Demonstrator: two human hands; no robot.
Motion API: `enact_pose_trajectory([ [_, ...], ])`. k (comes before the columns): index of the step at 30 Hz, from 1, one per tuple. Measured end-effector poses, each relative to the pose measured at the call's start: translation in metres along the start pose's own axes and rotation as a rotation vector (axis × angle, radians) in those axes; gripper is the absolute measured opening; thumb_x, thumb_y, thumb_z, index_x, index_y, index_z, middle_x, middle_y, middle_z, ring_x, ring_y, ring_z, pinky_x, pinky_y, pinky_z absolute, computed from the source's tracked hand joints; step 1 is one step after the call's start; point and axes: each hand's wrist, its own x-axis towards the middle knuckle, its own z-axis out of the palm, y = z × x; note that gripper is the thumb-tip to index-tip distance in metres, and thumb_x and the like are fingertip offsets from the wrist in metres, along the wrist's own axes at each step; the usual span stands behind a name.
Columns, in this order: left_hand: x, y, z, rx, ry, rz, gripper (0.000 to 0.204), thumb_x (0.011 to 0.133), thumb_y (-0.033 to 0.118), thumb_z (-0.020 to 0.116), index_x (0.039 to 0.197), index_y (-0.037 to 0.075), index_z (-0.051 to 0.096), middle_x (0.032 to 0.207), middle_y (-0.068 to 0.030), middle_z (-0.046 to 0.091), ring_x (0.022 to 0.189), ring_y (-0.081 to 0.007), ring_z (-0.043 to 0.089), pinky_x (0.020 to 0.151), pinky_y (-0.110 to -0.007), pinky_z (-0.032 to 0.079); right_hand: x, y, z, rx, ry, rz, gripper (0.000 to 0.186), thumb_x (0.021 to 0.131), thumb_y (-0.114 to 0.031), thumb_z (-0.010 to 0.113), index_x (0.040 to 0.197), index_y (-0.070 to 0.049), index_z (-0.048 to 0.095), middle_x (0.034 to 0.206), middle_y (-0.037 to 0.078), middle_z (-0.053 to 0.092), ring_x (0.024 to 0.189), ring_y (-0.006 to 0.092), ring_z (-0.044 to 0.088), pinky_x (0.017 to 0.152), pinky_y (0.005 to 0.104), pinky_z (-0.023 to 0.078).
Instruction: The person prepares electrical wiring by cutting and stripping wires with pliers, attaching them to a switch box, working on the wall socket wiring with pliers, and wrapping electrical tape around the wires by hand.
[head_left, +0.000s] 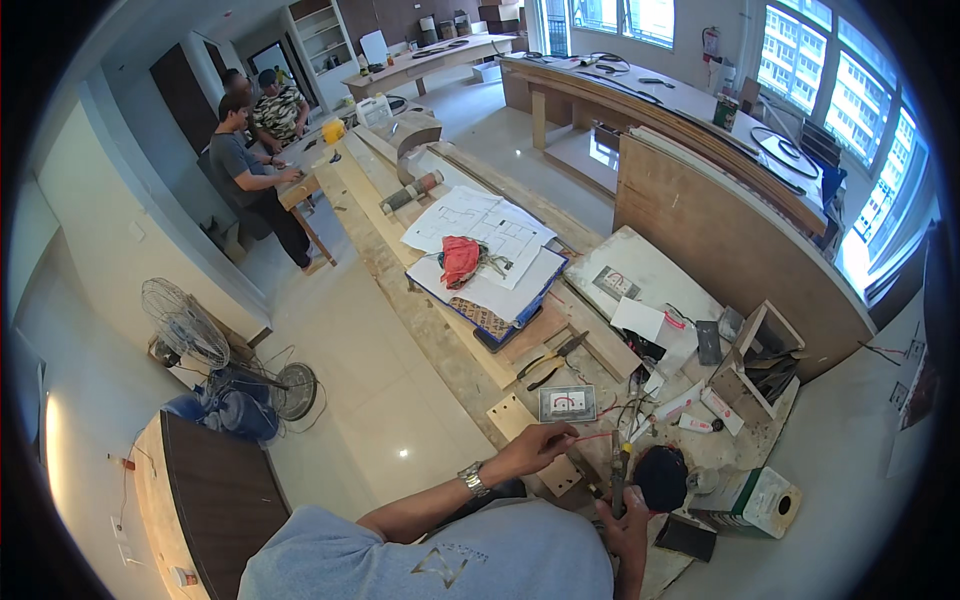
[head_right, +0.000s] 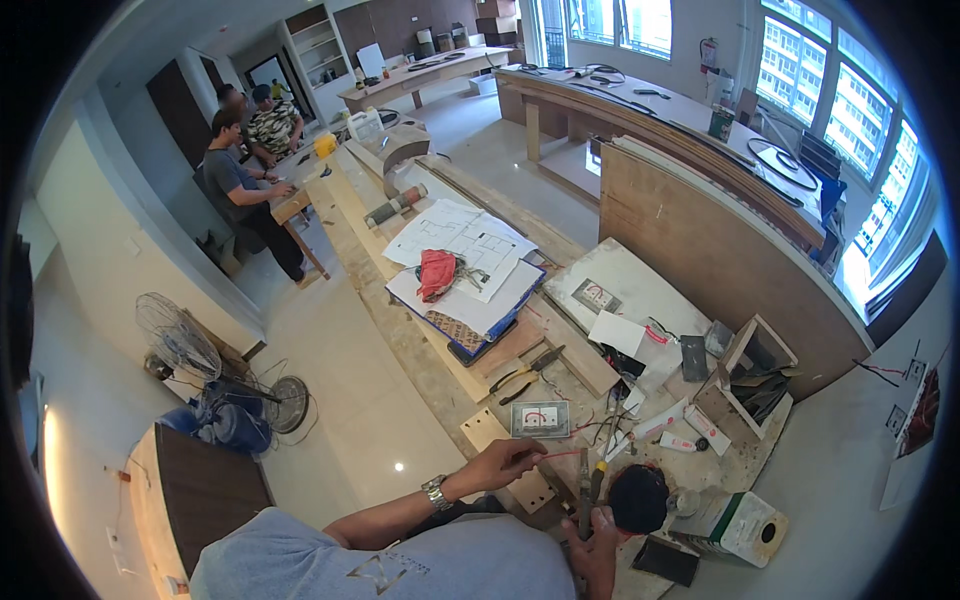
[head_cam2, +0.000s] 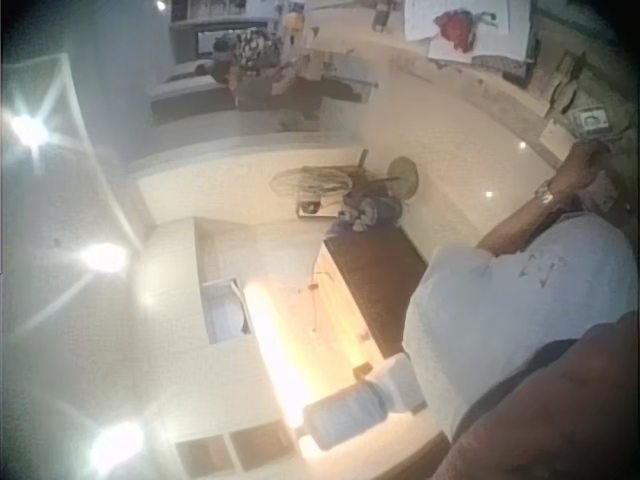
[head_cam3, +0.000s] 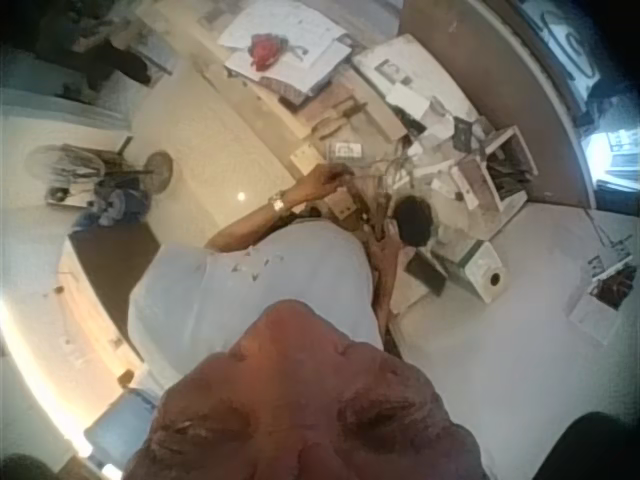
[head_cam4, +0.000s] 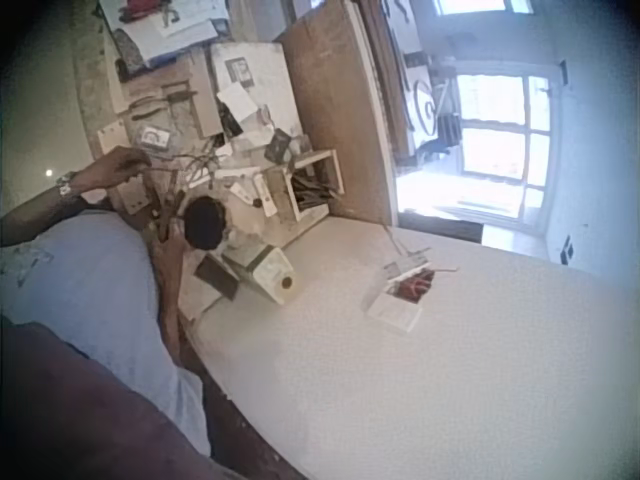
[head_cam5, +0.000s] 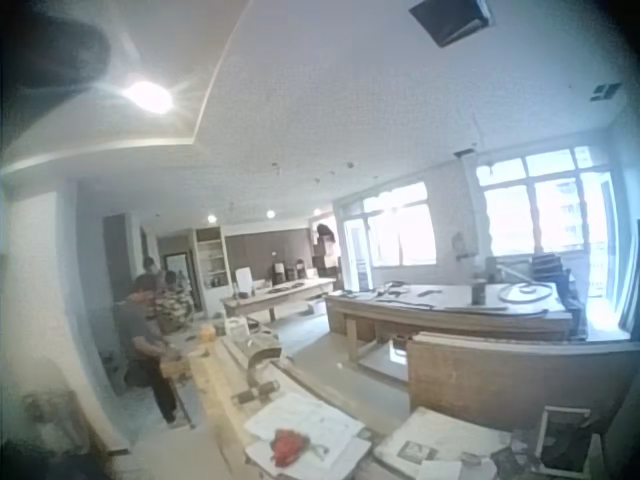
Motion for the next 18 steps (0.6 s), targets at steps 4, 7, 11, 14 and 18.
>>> enact_pose_trajectory([
  [4,0.014,0.008,0.012,-0.043,-0.001,0.074,0.027,0.110,0.021,0.060,0.127,0.001,0.068,0.089,-0.0060,0.069,0.079,-0.0122,0.063,0.074,-0.032,0.053,0.001,-0.003,0.003,-0.059,-0.105,-0.010,0.028,0.084,-0.018,0.081,0.097,0.003,0.069,0.095,0.021,0.063,0.093,0.0377,0.063,0.083,0.0459,0.049],
  [7,0.019,0.004,0.022,-0.095,0.023,0.131,0.026,0.109,0.018,0.061,0.127,0.001,0.068,0.088,-0.0053,0.068,0.080,-0.0117,0.062,0.074,-0.031,0.052,0.001,-0.004,0.004,-0.051,-0.143,0.026,0.031,0.085,-0.023,0.081,0.099,0.003,0.071,0.101,0.024,0.064,0.102,0.0433,0.063,0.091,0.0493,0.050],
  [11,0.022,0.003,0.026,-0.087,0.025,0.121,0.024,0.109,0.016,0.062,0.126,0.000,0.069,0.089,-0.0051,0.068,0.079,-0.0108,0.059,0.073,-0.031,0.052,0.000,-0.003,0.002,-0.044,-0.149,0.050,0.032,0.086,-0.024,0.081,0.100,0.003,0.072,0.104,0.026,0.064,0.105,0.0439,0.063,0.093,0.0493,0.050],
  [14,0.021,0.002,0.027,-0.056,0.036,0.133,0.023,0.109,0.016,0.062,0.125,0.000,0.069,0.089,-0.0051,0.069,0.079,-0.0105,0.059,0.073,-0.031,0.051,-0.002,0.004,0.007,-0.020,-0.158,0.073,0.032,0.085,-0.024,0.081,0.100,0.002,0.072,0.105,0.026,0.065,0.106,0.0441,0.063,0.094,0.0494,0.049],
  [18,0.021,0.000,0.025,-0.034,0.045,0.123,0.023,0.109,0.016,0.062,0.123,0.000,0.070,0.088,-0.0046,0.068,0.078,-0.0105,0.057,0.072,-0.031,0.051,0.002,0.001,0.006,-0.036,-0.179,0.062,0.033,0.085,-0.025,0.082,0.102,0.002,0.072,0.104,0.026,0.066,0.105,0.0443,0.063,0.094,0.0495,0.049],
])
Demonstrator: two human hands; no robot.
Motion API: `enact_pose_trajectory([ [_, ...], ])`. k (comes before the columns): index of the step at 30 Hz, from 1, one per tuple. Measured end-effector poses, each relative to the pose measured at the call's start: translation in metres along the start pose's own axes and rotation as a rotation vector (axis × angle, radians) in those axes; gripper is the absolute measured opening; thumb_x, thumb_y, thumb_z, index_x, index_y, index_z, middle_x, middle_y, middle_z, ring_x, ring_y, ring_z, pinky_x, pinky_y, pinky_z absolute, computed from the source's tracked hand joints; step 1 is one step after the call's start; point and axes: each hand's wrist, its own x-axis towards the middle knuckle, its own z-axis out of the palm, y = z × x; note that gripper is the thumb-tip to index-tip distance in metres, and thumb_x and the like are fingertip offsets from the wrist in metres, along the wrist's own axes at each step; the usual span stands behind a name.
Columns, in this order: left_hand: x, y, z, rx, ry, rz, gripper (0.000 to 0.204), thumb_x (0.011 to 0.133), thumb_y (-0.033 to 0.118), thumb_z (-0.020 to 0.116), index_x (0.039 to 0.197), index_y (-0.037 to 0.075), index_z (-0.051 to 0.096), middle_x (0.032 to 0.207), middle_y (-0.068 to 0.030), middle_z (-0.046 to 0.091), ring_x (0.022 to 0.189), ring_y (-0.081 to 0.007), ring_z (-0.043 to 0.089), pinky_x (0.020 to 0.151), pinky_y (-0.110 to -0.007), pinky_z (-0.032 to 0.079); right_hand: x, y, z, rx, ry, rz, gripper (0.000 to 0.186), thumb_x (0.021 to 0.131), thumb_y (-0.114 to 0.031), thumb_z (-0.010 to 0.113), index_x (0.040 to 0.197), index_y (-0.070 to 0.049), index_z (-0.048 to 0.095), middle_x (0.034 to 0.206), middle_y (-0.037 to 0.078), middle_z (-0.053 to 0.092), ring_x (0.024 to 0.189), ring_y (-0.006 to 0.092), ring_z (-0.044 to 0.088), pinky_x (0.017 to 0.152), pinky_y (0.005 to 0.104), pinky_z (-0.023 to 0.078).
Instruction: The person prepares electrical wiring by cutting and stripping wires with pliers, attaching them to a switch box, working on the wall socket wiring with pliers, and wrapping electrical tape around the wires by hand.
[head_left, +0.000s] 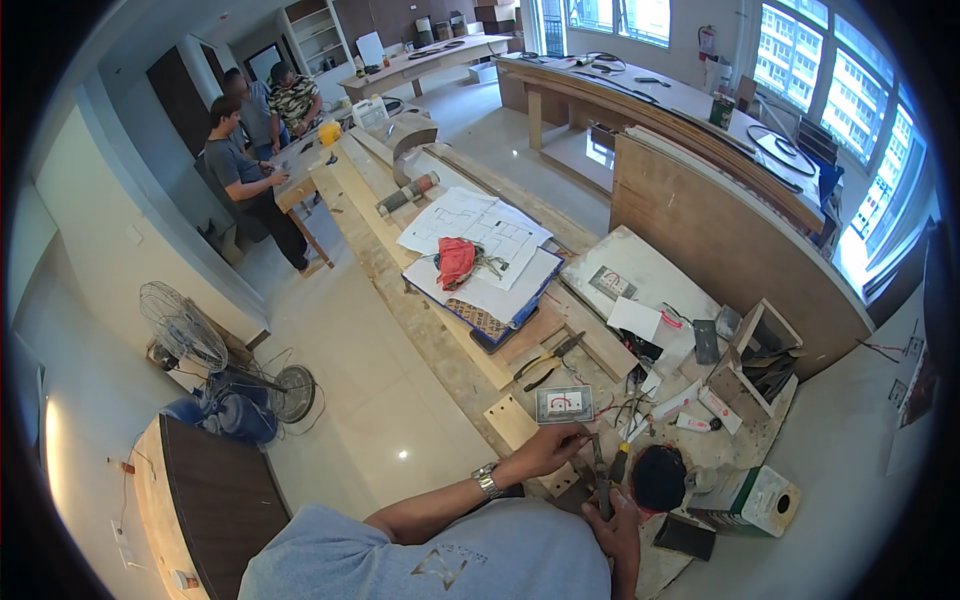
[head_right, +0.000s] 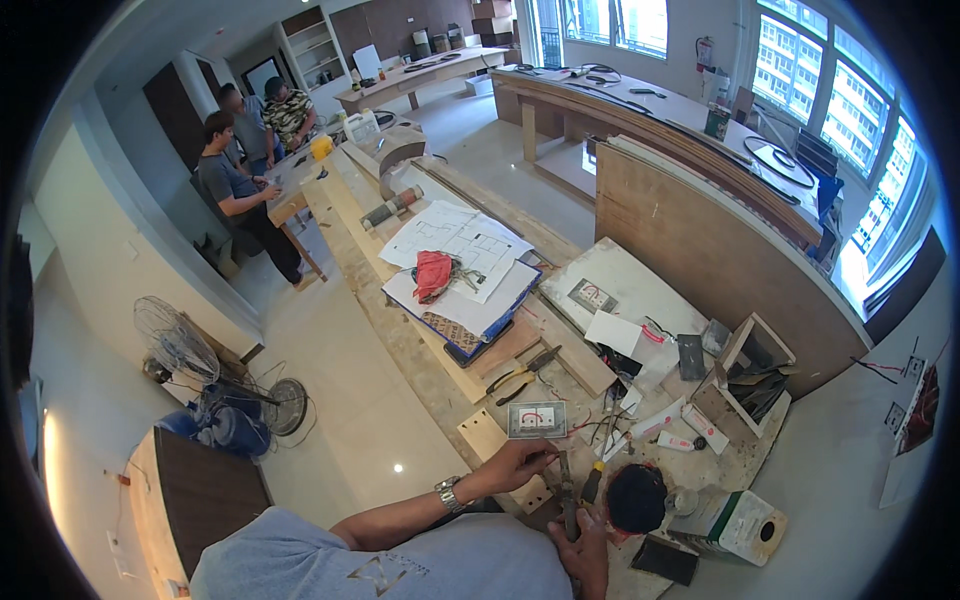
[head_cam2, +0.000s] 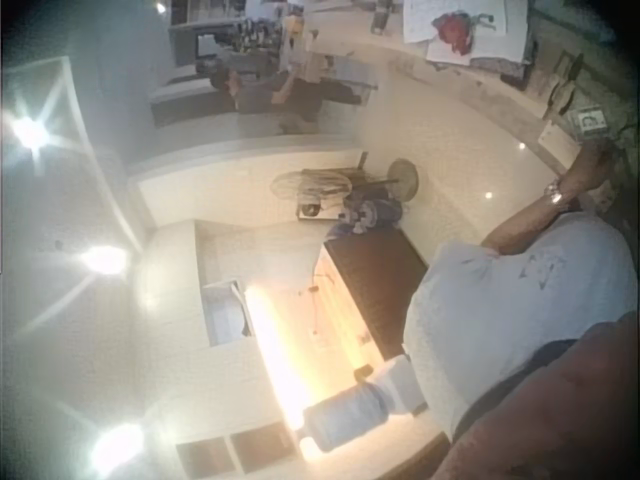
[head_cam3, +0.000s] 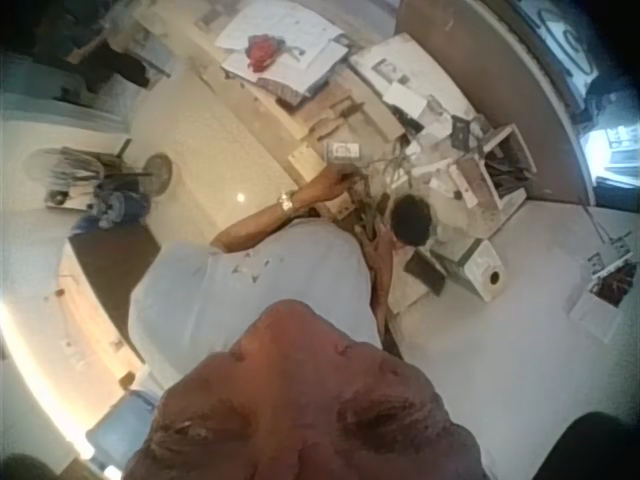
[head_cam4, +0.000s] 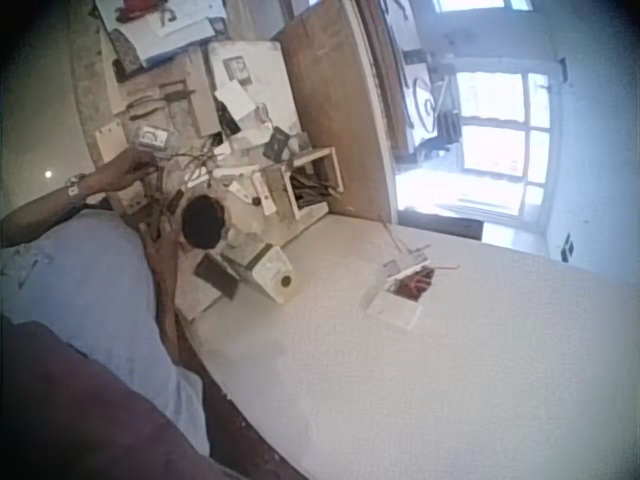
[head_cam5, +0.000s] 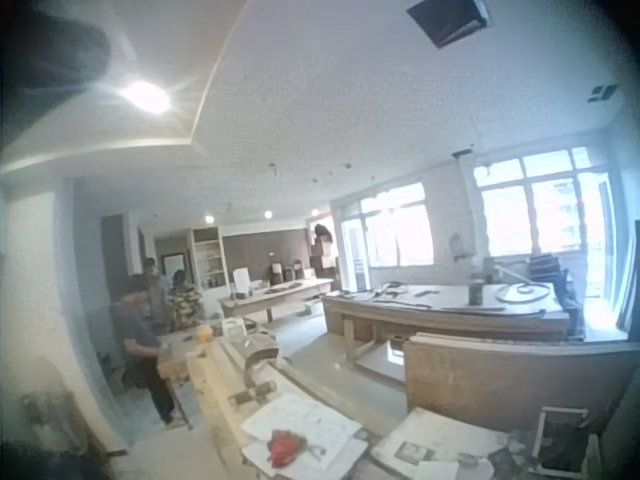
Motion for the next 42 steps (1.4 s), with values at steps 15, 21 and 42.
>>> enact_pose_trajectory([
  [15,-0.010,0.002,0.001,-0.124,0.046,-0.106,0.028,0.110,0.020,0.061,0.134,0.008,0.068,0.077,0.0035,0.055,0.071,-0.0062,0.047,0.065,-0.027,0.043,-0.009,-0.001,-0.002,0.112,0.051,0.036,0.033,0.088,-0.026,0.081,0.103,0.002,0.072,0.099,0.022,0.067,0.101,0.0399,0.065,0.090,0.0455,0.050],
  [21,-0.001,-0.008,-0.012,-0.333,0.143,-0.081,0.024,0.108,0.015,0.062,0.128,0.006,0.071,0.086,0.0043,0.060,0.076,-0.0038,0.051,0.069,-0.025,0.045,0.003,0.009,-0.001,0.102,0.092,-0.146,0.038,0.093,-0.030,0.078,0.112,0.002,0.069,0.102,0.020,0.068,0.101,0.0387,0.066,0.090,0.0464,0.050],
  [42,0.007,0.036,-0.012,-0.368,0.025,-0.179,0.025,0.109,0.024,0.066,0.124,0.005,0.071,0.074,0.0039,0.062,0.057,-0.0017,0.044,0.051,-0.021,0.030,0.009,-0.014,-0.015,0.126,0.033,-0.184,0.045,0.096,-0.032,0.076,0.113,0.009,0.065,0.108,0.024,0.064,0.102,0.0384,0.064,0.090,0.0456,0.050],
])
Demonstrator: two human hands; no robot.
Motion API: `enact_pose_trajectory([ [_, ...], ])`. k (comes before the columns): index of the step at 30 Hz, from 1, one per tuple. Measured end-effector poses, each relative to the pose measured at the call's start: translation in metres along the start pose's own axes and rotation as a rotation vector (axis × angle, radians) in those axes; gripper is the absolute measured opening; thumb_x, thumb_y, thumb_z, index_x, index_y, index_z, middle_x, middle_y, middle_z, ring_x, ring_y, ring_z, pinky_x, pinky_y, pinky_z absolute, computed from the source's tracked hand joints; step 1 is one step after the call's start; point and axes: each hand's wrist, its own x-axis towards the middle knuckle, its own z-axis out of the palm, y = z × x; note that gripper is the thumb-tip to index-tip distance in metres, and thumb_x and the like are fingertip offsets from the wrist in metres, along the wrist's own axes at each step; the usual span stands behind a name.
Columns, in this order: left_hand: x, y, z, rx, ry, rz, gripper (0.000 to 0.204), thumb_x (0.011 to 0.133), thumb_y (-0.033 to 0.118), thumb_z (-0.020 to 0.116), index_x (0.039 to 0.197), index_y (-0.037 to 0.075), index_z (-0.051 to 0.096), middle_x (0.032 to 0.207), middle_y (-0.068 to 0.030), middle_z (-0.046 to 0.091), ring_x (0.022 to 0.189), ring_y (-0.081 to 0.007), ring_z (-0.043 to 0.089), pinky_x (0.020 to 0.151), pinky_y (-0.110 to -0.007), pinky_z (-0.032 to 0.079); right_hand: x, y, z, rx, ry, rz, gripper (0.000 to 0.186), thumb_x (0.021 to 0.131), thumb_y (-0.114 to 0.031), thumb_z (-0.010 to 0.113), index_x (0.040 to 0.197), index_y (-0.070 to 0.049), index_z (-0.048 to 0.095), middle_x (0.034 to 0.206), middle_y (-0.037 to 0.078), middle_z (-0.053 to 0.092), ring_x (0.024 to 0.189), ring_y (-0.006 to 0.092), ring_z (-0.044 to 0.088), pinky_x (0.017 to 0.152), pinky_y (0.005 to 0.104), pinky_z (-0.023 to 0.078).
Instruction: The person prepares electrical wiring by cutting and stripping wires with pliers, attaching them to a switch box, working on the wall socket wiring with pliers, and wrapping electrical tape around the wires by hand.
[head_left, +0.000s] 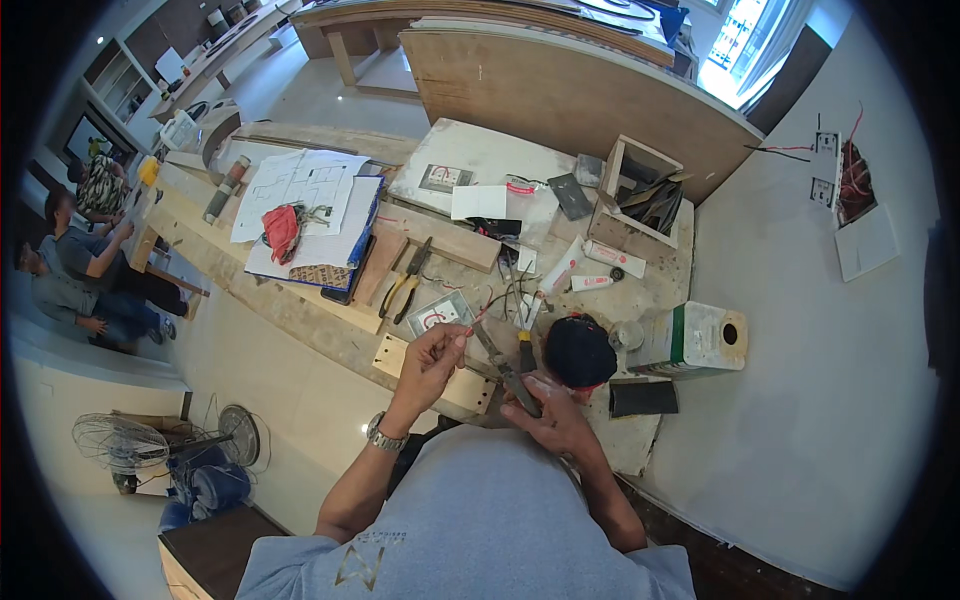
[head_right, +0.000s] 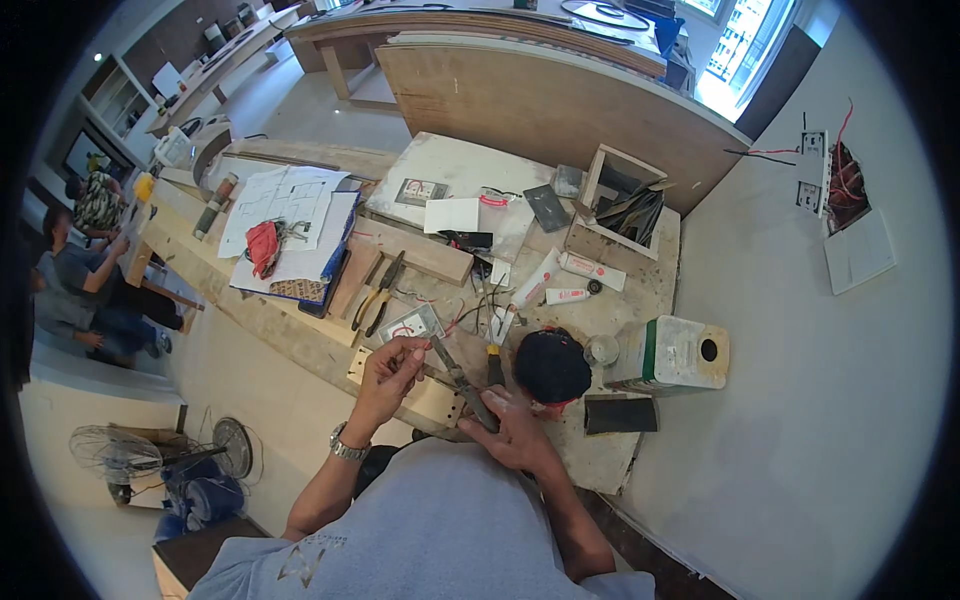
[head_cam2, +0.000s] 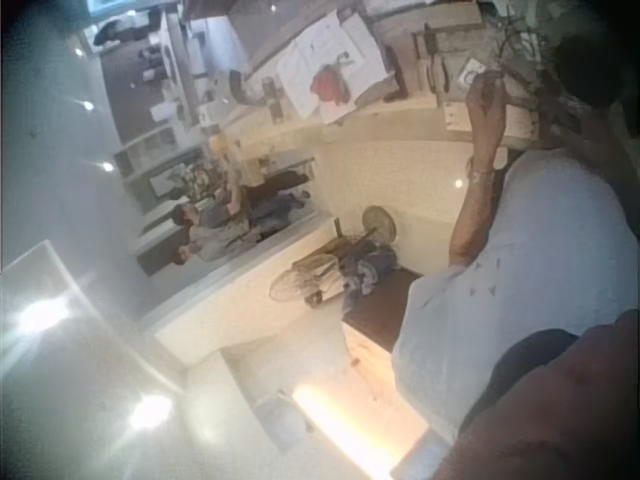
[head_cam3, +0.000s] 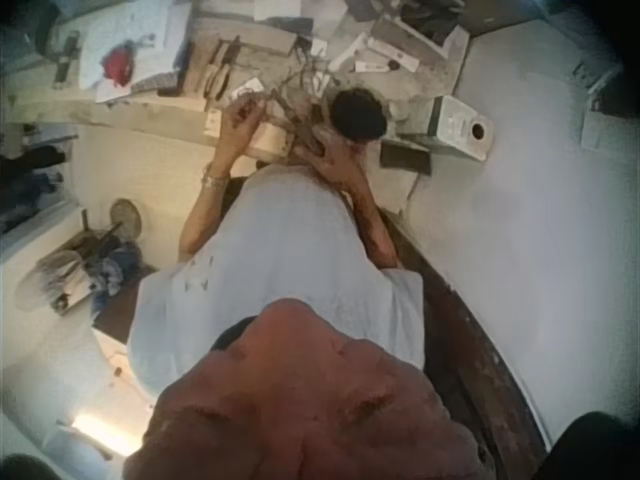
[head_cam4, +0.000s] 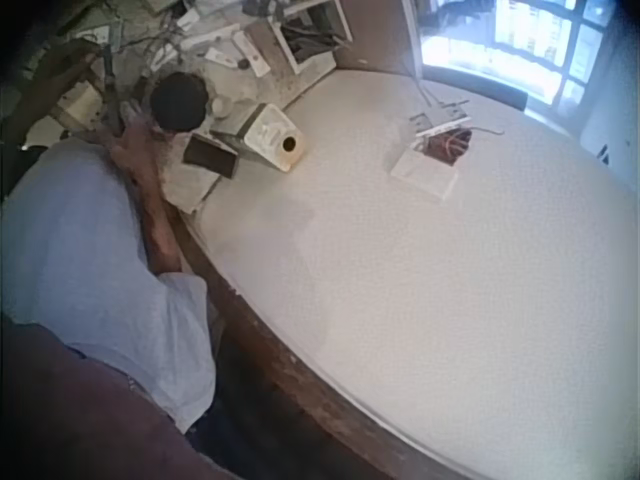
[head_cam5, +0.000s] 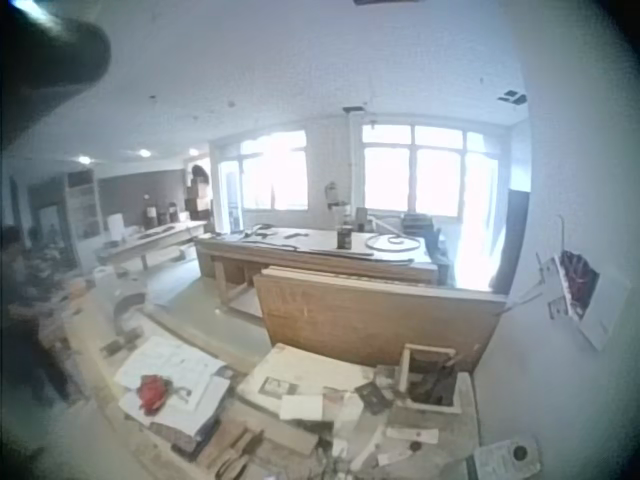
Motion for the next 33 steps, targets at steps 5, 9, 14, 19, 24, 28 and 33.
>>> enact_pose_trajectory([
  [5,0.003,0.004,0.000,0.018,-0.014,0.005,0.027,0.109,0.025,0.065,0.125,0.004,0.071,0.073,0.0045,0.060,0.058,-0.0021,0.045,0.052,-0.021,0.031,0.002,-0.007,-0.002,-0.002,0.000,0.054,0.042,0.097,-0.034,0.076,0.106,0.006,0.064,0.100,0.022,0.061,0.096,0.0373,0.063,0.085,0.0462,0.050],
  [9,0.005,0.003,-0.003,0.074,-0.028,0.001,0.028,0.109,0.025,0.065,0.125,0.003,0.071,0.072,0.0048,0.059,0.061,-0.0023,0.048,0.053,-0.021,0.032,0.001,-0.003,-0.001,-0.031,0.011,0.057,0.042,0.097,-0.035,0.076,0.103,0.005,0.063,0.097,0.021,0.059,0.093,0.0359,0.062,0.080,0.0456,0.050],
  [14,0.005,0.004,-0.004,0.107,-0.051,0.014,0.029,0.110,0.025,0.063,0.125,0.001,0.071,0.074,0.0039,0.059,0.067,-0.0039,0.051,0.059,-0.022,0.037,-0.001,-0.001,-0.001,-0.099,-0.023,0.071,0.043,0.097,-0.034,0.075,0.103,0.006,0.063,0.097,0.022,0.059,0.092,0.0364,0.061,0.082,0.0457,0.049],
  [19,0.004,0.004,-0.006,0.121,-0.076,0.029,0.030,0.111,0.024,0.062,0.126,0.000,0.070,0.076,0.0032,0.058,0.071,-0.0054,0.052,0.064,-0.023,0.040,-0.003,-0.006,0.000,-0.024,-0.005,0.079,0.043,0.097,-0.034,0.075,0.103,0.007,0.063,0.098,0.022,0.059,0.093,0.0366,0.060,0.084,0.0460,0.049],
  [24,0.005,0.000,-0.007,0.120,-0.068,0.009,0.029,0.110,0.023,0.063,0.125,0.000,0.071,0.075,0.0039,0.057,0.069,-0.0054,0.051,0.063,-0.023,0.040,-0.004,-0.004,0.003,-0.013,0.003,0.071,0.043,0.097,-0.034,0.075,0.103,0.007,0.063,0.099,0.021,0.060,0.094,0.0359,0.061,0.084,0.0448,0.048],
  [28,0.004,0.004,-0.007,0.113,-0.068,-0.002,0.028,0.110,0.022,0.063,0.125,0.000,0.071,0.074,0.0040,0.056,0.069,-0.0055,0.050,0.064,-0.023,0.040,-0.005,0.004,0.007,0.023,0.009,0.079,0.043,0.098,-0.034,0.075,0.103,0.007,0.064,0.100,0.021,0.061,0.094,0.0343,0.061,0.085,0.0440,0.049],
  [33,0.005,-0.001,-0.010,0.139,-0.084,0.002,0.030,0.111,0.024,0.061,0.127,0.000,0.070,0.076,0.0037,0.056,0.071,-0.0058,0.051,0.064,-0.024,0.041,-0.003,-0.003,0.004,0.017,-0.001,0.080,0.041,0.098,-0.034,0.074,0.102,0.006,0.064,0.100,0.021,0.062,0.094,0.0330,0.062,0.086,0.0434,0.049],
])
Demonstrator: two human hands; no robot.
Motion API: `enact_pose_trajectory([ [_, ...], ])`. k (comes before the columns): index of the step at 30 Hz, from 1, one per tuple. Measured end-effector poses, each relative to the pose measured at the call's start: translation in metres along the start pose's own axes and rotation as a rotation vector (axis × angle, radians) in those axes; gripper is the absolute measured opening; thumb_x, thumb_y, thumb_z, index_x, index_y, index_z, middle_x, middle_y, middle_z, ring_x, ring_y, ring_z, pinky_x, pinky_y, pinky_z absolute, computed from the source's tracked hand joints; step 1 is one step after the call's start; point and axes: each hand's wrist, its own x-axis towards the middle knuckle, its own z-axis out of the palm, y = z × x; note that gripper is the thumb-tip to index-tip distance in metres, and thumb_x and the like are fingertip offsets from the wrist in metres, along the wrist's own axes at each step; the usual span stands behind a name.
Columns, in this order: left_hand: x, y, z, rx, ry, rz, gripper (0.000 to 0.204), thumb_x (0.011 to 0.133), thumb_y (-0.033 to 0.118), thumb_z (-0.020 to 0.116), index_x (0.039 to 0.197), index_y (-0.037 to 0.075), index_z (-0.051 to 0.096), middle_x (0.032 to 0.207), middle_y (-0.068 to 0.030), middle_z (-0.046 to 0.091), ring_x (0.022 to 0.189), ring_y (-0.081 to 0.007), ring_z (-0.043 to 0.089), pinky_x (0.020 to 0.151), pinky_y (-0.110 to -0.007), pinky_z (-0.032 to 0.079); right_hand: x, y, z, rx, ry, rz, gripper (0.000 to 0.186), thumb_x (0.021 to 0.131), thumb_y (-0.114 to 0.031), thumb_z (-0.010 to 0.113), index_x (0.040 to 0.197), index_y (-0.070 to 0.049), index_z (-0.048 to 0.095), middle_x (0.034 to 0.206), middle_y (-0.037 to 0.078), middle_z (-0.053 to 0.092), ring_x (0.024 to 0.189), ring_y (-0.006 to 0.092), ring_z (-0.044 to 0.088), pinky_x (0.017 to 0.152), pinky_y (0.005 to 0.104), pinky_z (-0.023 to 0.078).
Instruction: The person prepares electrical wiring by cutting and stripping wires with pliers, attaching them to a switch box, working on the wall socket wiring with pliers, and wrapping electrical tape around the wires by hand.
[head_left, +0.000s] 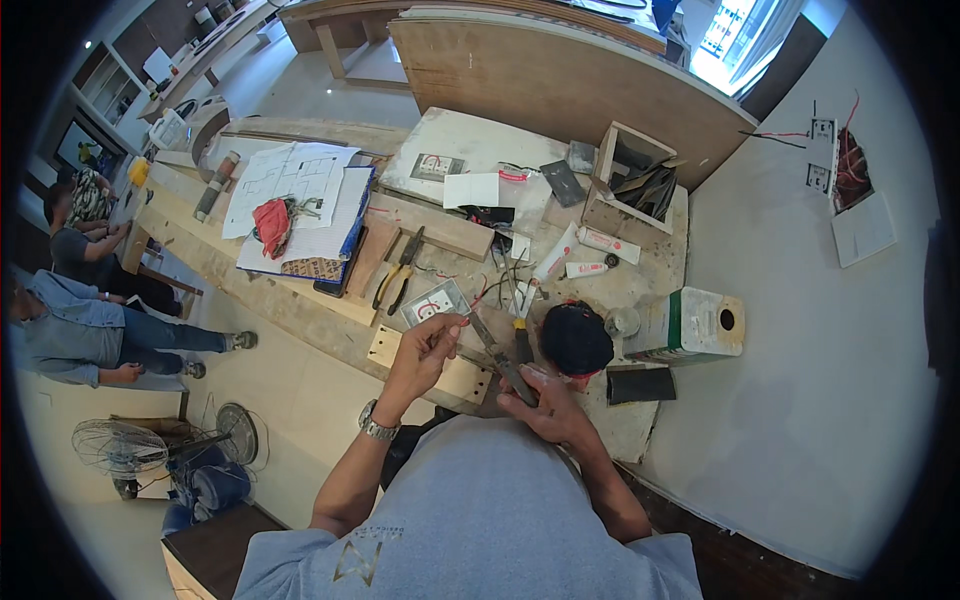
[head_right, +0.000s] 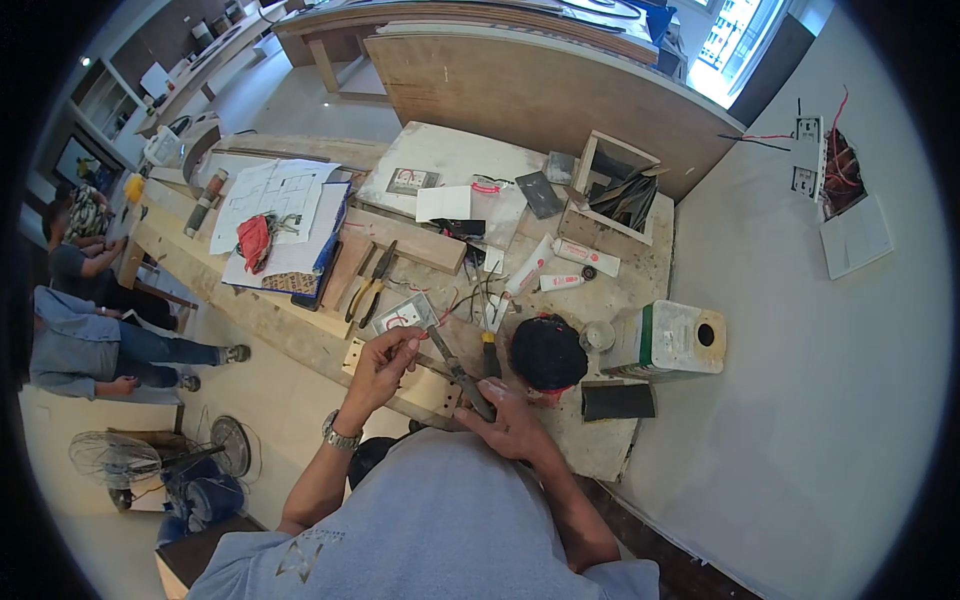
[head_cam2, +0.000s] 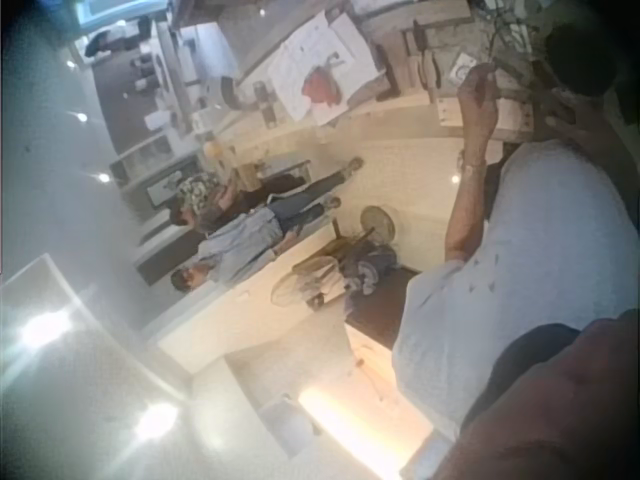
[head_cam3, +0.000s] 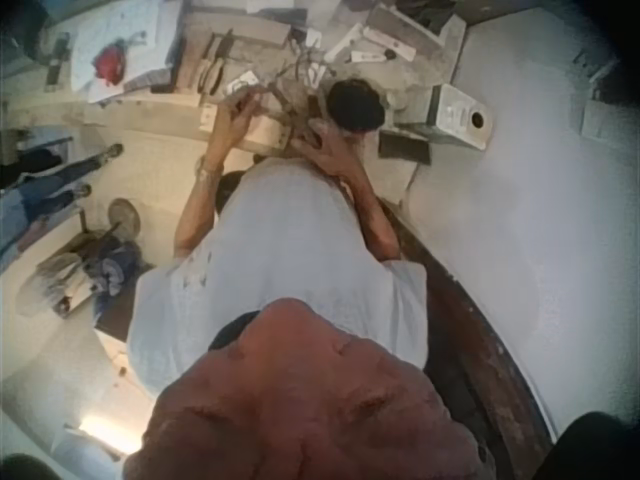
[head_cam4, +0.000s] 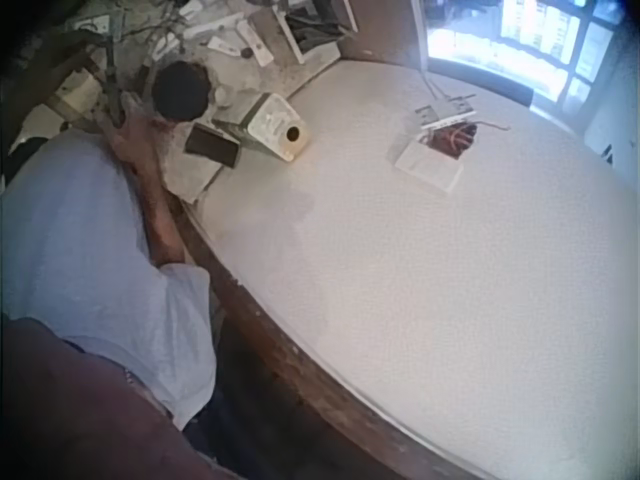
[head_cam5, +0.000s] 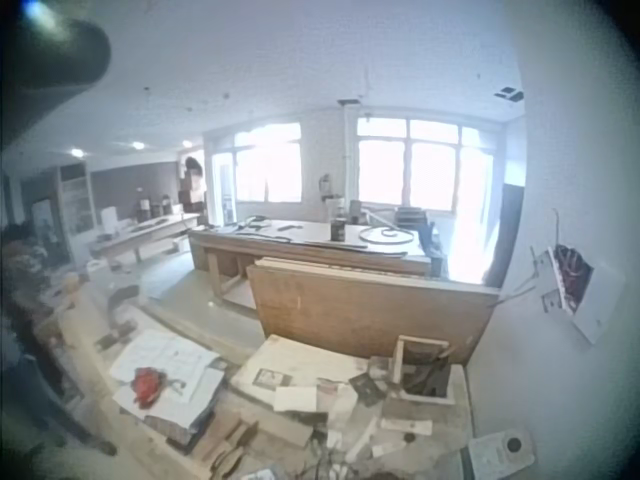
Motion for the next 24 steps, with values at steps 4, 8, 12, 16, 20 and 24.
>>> enact_pose_trajectory([
  [4,0.003,0.001,0.001,-0.029,-0.004,-0.005,0.030,0.111,0.024,0.061,0.127,0.001,0.070,0.075,0.0039,0.055,0.070,-0.0057,0.051,0.064,-0.024,0.041,0.002,-0.004,-0.002,0.029,-0.016,0.046,0.042,0.099,-0.036,0.074,0.105,0.005,0.065,0.102,0.020,0.063,0.095,0.0325,0.062,0.087,0.0428,0.050],
  [8,0.007,-0.002,0.004,-0.035,0.019,0.015,0.028,0.110,0.024,0.062,0.123,0.001,0.071,0.075,0.0040,0.055,0.069,-0.0053,0.050,0.063,-0.024,0.040,0.005,-0.003,-0.003,0.039,-0.034,0.111,0.047,0.099,-0.039,0.073,0.112,0.006,0.066,0.109,0.022,0.065,0.101,0.0341,0.065,0.092,0.0433,0.050],
  [12,0.012,0.002,0.011,0.011,0.030,0.071,0.027,0.110,0.025,0.063,0.120,0.002,0.073,0.076,0.0047,0.056,0.068,-0.0041,0.048,0.063,-0.023,0.039,-0.002,0.002,-0.003,-0.026,0.040,0.086,0.032,0.098,-0.030,0.075,0.108,-0.001,0.066,0.097,0.009,0.063,0.093,0.0183,0.061,0.085,0.0361,0.049],
  [16,0.015,-0.023,0.010,0.004,0.054,0.050,0.023,0.109,0.020,0.064,0.117,0.000,0.071,0.085,0.0026,0.060,0.073,-0.0057,0.054,0.064,-0.023,0.043,-0.005,0.032,0.007,0.136,0.035,0.154,0.036,0.100,-0.039,0.075,0.109,-0.005,0.066,0.093,0.001,0.063,0.085,0.0096,0.057,0.074,0.0290,0.047],
  [20,0.021,-0.034,0.008,-0.001,0.031,0.121,0.021,0.108,0.023,0.066,0.109,0.002,0.071,0.081,0.0036,0.062,0.066,-0.0036,0.047,0.059,-0.023,0.036,-0.004,0.004,-0.002,0.323,-0.080,0.264,0.049,0.100,-0.047,0.072,0.110,0.000,0.064,0.084,0.004,0.067,0.077,0.0140,0.063,0.069,0.0334,0.052],
  [24,0.033,-0.018,0.024,-0.119,-0.013,0.114,0.022,0.108,0.026,0.067,0.104,0.005,0.070,0.073,0.0047,0.061,0.058,-0.0013,0.040,0.053,-0.022,0.030,-0.011,-0.003,-0.009,0.473,-0.025,0.240,0.037,0.101,-0.042,0.072,0.104,-0.007,0.061,0.075,-0.002,0.062,0.065,0.0061,0.056,0.058,0.0258,0.045],
])
